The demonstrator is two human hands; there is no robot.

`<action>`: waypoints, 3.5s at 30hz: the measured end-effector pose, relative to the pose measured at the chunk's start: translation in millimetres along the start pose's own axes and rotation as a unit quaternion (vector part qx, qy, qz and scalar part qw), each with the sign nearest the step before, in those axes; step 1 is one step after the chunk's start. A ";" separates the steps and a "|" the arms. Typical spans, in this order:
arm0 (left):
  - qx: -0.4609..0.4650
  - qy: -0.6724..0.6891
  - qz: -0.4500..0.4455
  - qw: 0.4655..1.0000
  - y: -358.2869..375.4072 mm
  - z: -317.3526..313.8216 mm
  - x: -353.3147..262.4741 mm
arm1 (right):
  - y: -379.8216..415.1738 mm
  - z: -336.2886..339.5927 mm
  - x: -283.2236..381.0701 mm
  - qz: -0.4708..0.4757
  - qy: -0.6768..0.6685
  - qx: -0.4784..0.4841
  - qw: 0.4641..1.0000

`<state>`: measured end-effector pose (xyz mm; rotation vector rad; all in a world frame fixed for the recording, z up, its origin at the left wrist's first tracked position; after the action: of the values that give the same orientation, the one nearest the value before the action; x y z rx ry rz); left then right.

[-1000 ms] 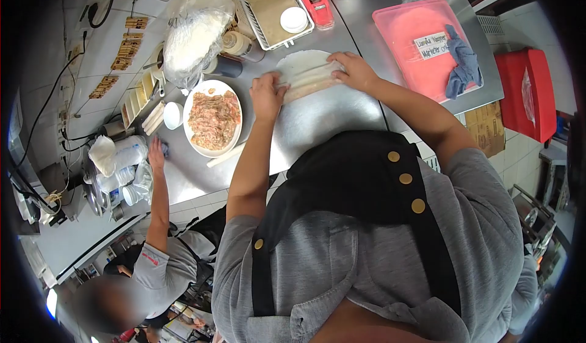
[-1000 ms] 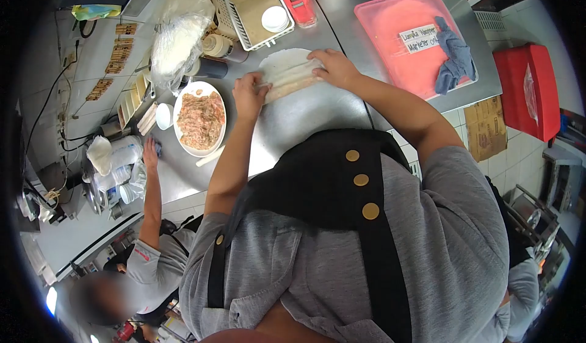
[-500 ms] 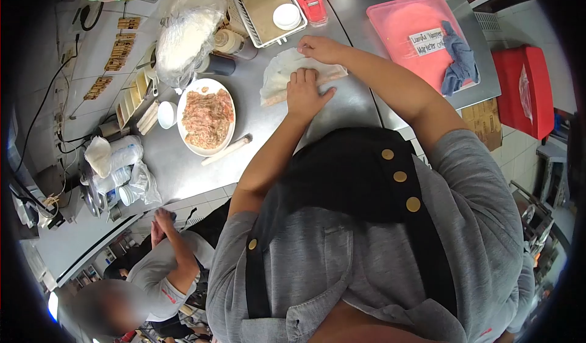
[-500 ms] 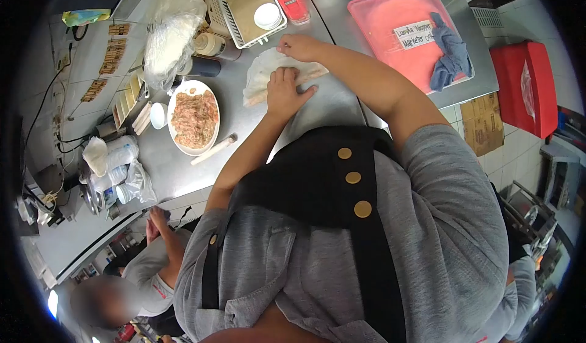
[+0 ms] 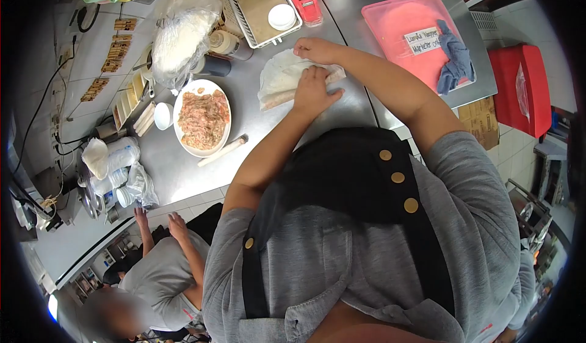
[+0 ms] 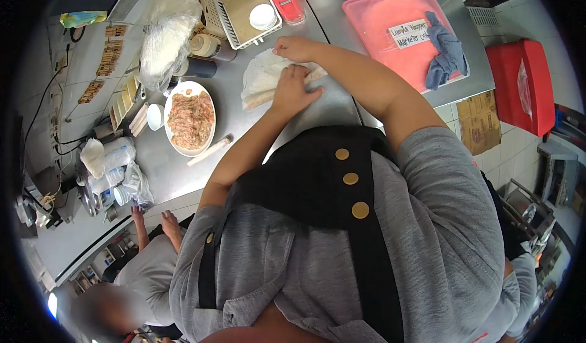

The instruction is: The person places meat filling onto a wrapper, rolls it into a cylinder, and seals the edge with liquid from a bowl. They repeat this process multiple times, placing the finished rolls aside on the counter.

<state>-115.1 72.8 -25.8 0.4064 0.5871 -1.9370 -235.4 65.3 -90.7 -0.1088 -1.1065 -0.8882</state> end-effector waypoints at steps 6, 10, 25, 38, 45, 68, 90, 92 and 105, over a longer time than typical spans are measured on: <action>0.014 0.015 -0.008 1.000 -9.4 -8.8 -7.9 | -3.6 -1.6 -6.6 -0.020 -0.033 0.016 0.999; 0.062 0.004 -0.001 0.998 -9.6 -16.7 -10.9 | -3.9 -1.1 -7.9 -0.019 -0.042 0.022 0.999; -0.055 -0.096 0.024 0.994 43.3 46.5 20.2 | 35.8 -16.3 18.8 0.048 0.180 -0.010 0.982; -0.065 -0.073 0.083 0.992 92.6 70.1 47.2 | 43.9 -16.1 21.6 0.005 0.212 -0.093 0.973; -0.101 -0.008 0.032 0.994 126.5 91.6 56.5 | 60.8 -15.7 35.3 0.061 0.233 -0.148 0.959; -0.058 -0.019 0.088 0.994 107.4 69.5 61.6 | 121.5 -27.9 23.8 0.185 0.218 -0.113 0.952; -0.069 0.026 0.154 0.985 150.1 85.1 86.2 | 138.8 24.4 -16.5 0.201 0.226 -0.108 0.947; -0.073 0.037 0.154 0.985 148.3 88.6 83.7 | 138.9 24.3 -14.2 0.199 0.229 -0.105 0.947; -0.076 -0.146 0.086 0.983 116.1 92.4 25.3 | 161.0 -34.1 58.7 0.352 0.312 -0.201 0.859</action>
<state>-22.2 -39.5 11.6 0.0699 0.4872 -1.7313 -94.1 122.1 -5.1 -0.5042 -0.2044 -0.4101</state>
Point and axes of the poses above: each hand's wrist, its own y-axis away from the middle knuckle, its own z-axis out of the back of the hand, x = y × z, the point moved 10 cm from there along -y, towards the middle knuckle, and after that the axes turned 11 degrees about -z, right-handed, at the moved point
